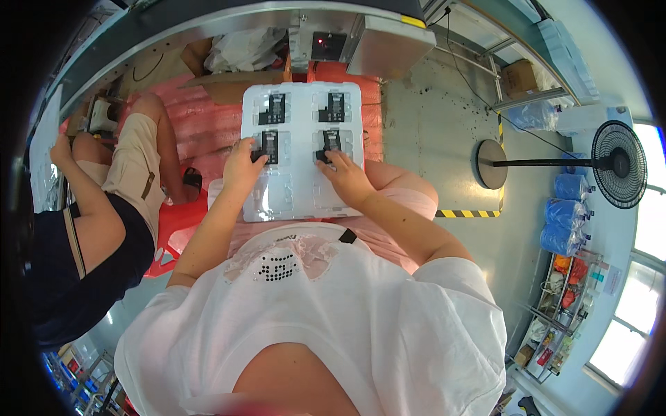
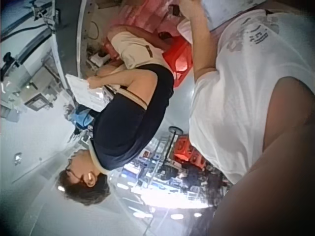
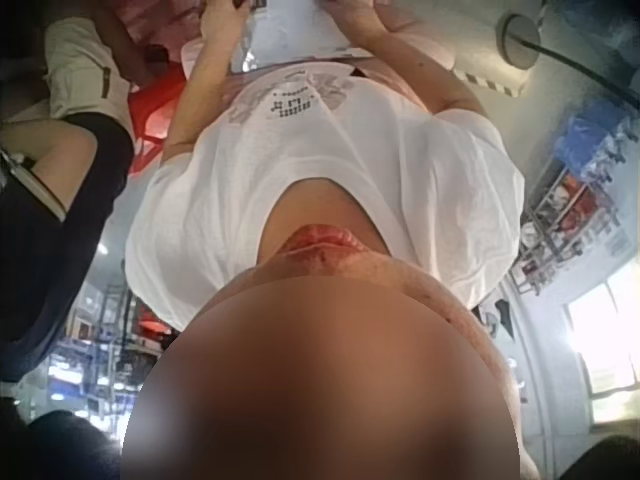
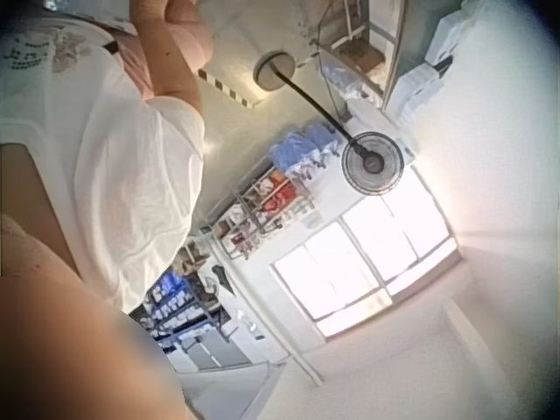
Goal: Manually assembling black plastic components into white trays on a production line.
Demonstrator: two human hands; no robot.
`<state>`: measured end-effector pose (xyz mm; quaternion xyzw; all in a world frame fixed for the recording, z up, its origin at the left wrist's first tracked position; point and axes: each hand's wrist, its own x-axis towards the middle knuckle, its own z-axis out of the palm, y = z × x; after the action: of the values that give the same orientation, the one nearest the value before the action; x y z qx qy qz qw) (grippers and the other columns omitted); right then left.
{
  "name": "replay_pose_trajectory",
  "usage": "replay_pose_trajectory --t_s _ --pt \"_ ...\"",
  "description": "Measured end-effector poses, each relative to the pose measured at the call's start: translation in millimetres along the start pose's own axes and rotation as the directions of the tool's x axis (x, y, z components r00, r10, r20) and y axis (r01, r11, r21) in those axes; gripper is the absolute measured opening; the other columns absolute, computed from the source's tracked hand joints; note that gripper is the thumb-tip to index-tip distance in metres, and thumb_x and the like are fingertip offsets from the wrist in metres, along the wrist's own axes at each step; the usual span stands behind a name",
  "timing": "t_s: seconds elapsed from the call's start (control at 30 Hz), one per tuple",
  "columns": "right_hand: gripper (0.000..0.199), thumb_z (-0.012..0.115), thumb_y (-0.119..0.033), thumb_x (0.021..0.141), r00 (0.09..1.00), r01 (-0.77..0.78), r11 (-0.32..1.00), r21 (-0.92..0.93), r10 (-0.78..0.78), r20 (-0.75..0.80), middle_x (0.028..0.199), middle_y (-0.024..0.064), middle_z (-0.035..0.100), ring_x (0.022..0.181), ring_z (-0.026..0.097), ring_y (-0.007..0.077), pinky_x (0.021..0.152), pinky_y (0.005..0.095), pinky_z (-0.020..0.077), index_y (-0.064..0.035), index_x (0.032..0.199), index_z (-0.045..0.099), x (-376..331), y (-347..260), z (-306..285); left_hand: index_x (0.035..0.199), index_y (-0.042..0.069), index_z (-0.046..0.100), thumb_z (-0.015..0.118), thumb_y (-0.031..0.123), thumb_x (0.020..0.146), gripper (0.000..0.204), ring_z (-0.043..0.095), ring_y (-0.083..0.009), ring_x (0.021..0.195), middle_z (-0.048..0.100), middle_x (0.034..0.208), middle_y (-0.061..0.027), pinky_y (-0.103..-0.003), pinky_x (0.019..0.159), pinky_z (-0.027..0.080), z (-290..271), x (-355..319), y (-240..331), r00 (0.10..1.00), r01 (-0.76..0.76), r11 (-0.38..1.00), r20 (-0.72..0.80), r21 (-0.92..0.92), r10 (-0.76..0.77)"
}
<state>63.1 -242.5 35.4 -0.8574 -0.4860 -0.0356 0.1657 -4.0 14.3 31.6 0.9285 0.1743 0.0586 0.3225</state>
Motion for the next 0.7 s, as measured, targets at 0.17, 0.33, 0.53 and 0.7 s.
replay_pose_trajectory --t_s 0.17,0.33,0.53,0.7 --pt "0.029 0.056 -0.005 0.076 0.985 -0.11 0.994 0.03 0.112 -0.13 0.113 0.0148 0.053 0.105 0.052 0.0314 0.084 0.0374 0.0468 -0.0055 0.105 0.06 -1 8 4 0.12 0.008 0.04 0.073 0.02 0.068 0.063 0.048 -0.0429 0.1 0.037 0.118 -0.0263 -0.044 0.081 0.044 6 -10 -3 0.994 -0.036 0.999 -0.108 -0.022 0.033" --pt "0.012 0.056 -0.007 0.08 0.843 -0.238 0.955 0.179 0.295 -0.45 0.09 0.0135 0.063 0.085 0.061 0.0258 0.075 0.034 0.0478 -0.0021 0.088 0.063 87 27 -123 0.122 0.009 0.038 0.072 0.025 0.07 0.064 0.048 -0.0415 0.1 0.038 0.117 -0.0261 -0.043 0.08 0.044 -11 -10 -2 0.995 0.018 0.996 -0.096 0.093 -0.009" --pt "0.051 0.06 -0.047 0.077 0.295 -0.717 0.654 0.242 0.599 -0.745 0.093 0.0165 0.061 0.087 0.06 0.0275 0.079 0.0381 0.0448 -0.0008 0.098 0.062 259 179 -226 0.104 0.001 0.054 0.06 0.019 0.082 0.029 0.056 -0.0293 0.078 0.056 0.087 -0.015 -0.036 0.067 0.045 -91 57 71 0.964 -0.234 0.946 -0.183 -0.225 0.195" --pt "0.069 0.065 -0.053 0.068 0.548 -0.814 0.566 0.127 0.822 -0.154 0.108 0.0256 0.057 0.101 0.057 0.0332 0.085 0.0378 0.043 0.0083 0.101 0.06 306 231 -221 0.098 0.003 0.056 0.05 0.013 0.088 0.015 0.053 -0.0244 0.071 0.055 0.084 -0.0116 -0.034 0.064 0.043 -184 202 109 0.523 -0.602 0.795 -0.713 0.08 0.468"
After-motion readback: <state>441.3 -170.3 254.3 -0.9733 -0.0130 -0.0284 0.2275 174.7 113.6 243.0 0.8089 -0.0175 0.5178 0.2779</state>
